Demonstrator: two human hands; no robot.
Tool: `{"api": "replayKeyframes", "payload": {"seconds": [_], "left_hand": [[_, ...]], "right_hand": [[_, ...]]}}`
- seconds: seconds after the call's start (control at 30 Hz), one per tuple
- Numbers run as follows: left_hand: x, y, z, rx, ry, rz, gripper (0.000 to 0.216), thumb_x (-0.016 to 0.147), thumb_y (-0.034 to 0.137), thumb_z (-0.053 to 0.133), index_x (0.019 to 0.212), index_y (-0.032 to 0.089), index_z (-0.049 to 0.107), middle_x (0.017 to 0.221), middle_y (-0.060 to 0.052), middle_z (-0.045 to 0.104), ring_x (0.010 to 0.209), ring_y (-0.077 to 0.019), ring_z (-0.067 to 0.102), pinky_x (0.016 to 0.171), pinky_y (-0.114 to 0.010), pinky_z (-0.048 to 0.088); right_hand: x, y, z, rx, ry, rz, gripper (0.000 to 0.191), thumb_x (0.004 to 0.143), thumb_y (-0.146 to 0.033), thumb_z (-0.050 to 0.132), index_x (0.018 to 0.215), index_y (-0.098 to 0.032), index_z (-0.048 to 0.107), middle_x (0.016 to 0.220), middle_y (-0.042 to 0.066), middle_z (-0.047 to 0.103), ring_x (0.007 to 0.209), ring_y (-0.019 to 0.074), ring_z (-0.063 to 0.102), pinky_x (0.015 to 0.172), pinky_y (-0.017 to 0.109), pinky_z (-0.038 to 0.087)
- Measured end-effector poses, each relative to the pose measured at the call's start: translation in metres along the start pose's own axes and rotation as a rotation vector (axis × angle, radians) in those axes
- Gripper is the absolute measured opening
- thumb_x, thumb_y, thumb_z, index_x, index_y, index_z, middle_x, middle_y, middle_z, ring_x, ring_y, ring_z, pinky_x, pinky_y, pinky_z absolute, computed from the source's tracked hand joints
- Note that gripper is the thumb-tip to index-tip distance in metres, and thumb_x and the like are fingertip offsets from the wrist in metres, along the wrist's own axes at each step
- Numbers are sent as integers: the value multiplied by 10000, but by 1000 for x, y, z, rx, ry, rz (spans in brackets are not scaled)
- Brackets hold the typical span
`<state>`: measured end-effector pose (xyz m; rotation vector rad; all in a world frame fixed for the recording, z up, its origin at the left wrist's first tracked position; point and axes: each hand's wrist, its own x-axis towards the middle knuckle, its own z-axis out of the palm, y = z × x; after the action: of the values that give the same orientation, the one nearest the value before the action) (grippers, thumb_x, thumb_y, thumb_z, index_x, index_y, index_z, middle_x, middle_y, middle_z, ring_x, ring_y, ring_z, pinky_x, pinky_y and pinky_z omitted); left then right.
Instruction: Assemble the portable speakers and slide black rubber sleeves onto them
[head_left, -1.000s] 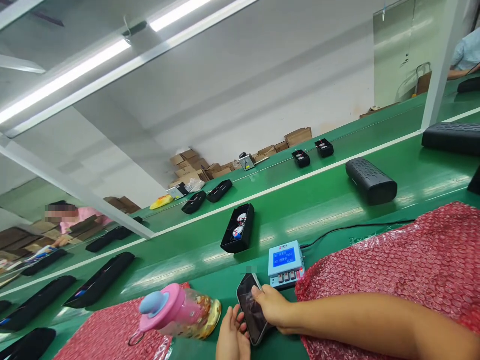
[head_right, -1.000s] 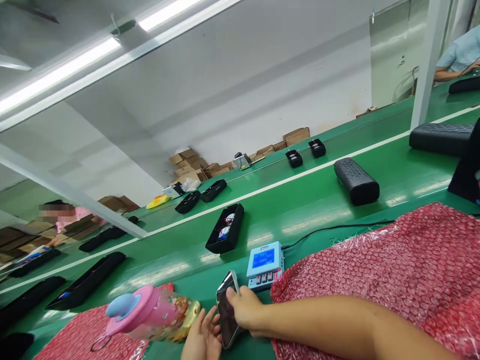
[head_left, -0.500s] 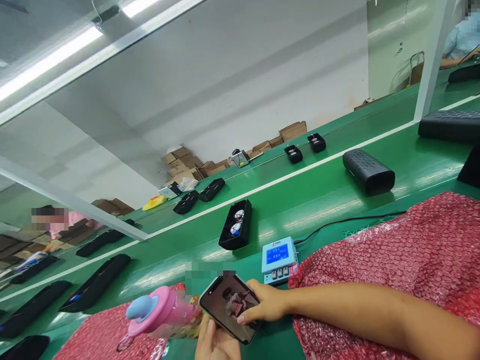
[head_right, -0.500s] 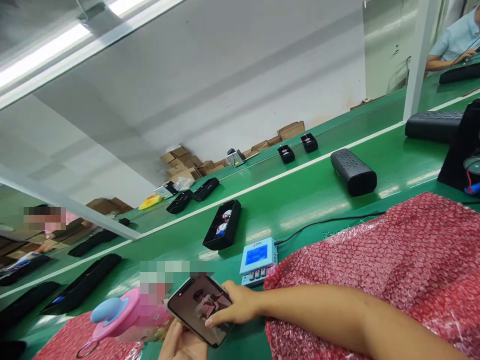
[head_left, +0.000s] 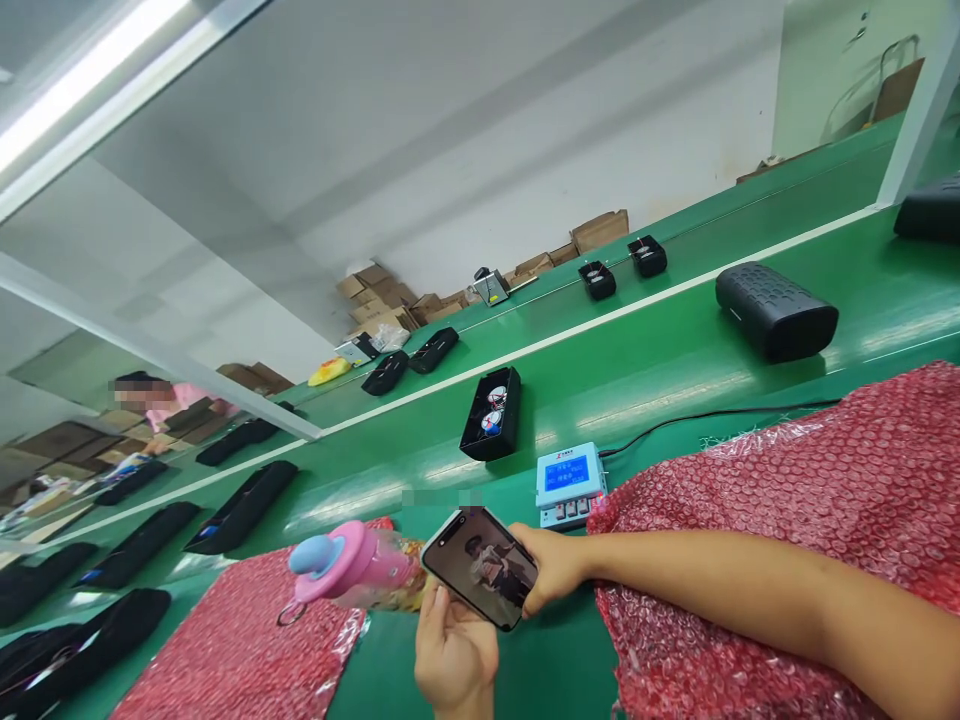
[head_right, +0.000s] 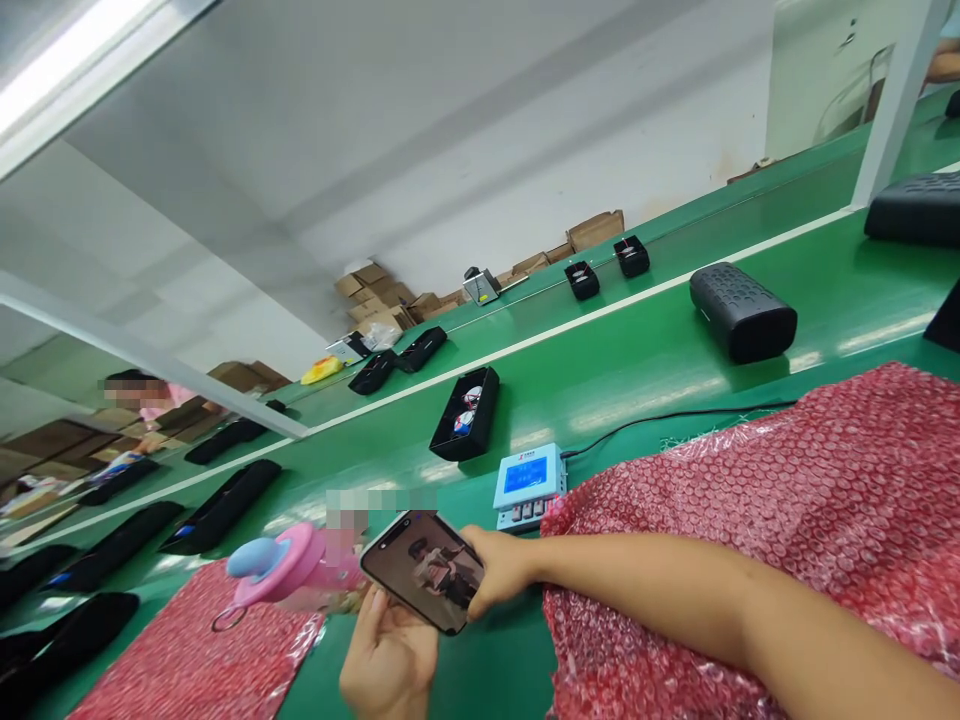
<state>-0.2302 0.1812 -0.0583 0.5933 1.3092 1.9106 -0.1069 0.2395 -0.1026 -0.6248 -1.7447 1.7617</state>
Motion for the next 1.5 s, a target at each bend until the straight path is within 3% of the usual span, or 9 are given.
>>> {"api": "replayKeyframes", "payload": {"seconds": [0.23,0.4,0.6,0.8,0.97,1.13,1.27,1.5], "left_hand": [[-1,3,6,5,38,-57,180,739,266,501,826,239,657,936,18,686,1170,-208,494,1017,-351,367],[1,6,4,-9,44,-101,154,703,236,529,791,229,655,864,19,682,1131,-187,512,1013,-304,347],[5,5,-1,48,5,-99,162,618,254,571,761,241,645,794,20,667,1037,-193,556,905,-285,419],[4,5,0,80,-13,-92,220,621,267,563,816,246,660,844,7,677,1013,-216,574,885,-324,438],[2,8,4,27,21,-174,228,611,237,557,814,246,660,861,18,677,1075,-191,540,856,-269,441],[-2,11,8,4,23,-174,245,616,217,552,835,245,658,899,9,678,1127,-216,511,873,-311,449],[0,9,7,-3,32,-193,235,611,197,552,817,239,657,884,13,678,1087,-217,536,851,-312,456],[0,10,8,-25,-18,-198,292,588,185,567,859,215,672,938,2,674,1012,-199,569,760,-256,482]], "right_hand": [[1,0,-1,1,-7,-23,809,326,-147,821,1037,-162,435,866,-32,505,787,154,505,719,286,443],[1,-7,-3,62,-83,-96,688,330,-148,818,944,-144,509,814,-41,535,750,138,513,698,262,437],[2,-13,-3,112,-179,-154,589,310,-151,813,831,-131,538,711,-73,507,660,92,468,637,220,420],[6,-4,-3,37,-107,-65,527,385,-133,788,840,-144,523,732,-61,519,660,101,478,614,212,406],[6,-2,-3,-11,-54,18,578,429,-86,763,942,-147,505,758,-56,516,686,116,484,627,224,411],[2,-11,-4,-9,-72,55,454,470,-86,752,864,-151,536,743,-59,531,688,113,502,642,219,419],[1,-13,-1,-32,20,94,540,472,-85,758,951,-167,523,812,-49,540,735,120,503,669,230,418],[2,-13,0,-43,40,101,529,471,-45,753,945,-167,553,798,-54,552,741,115,514,689,214,422]]}}
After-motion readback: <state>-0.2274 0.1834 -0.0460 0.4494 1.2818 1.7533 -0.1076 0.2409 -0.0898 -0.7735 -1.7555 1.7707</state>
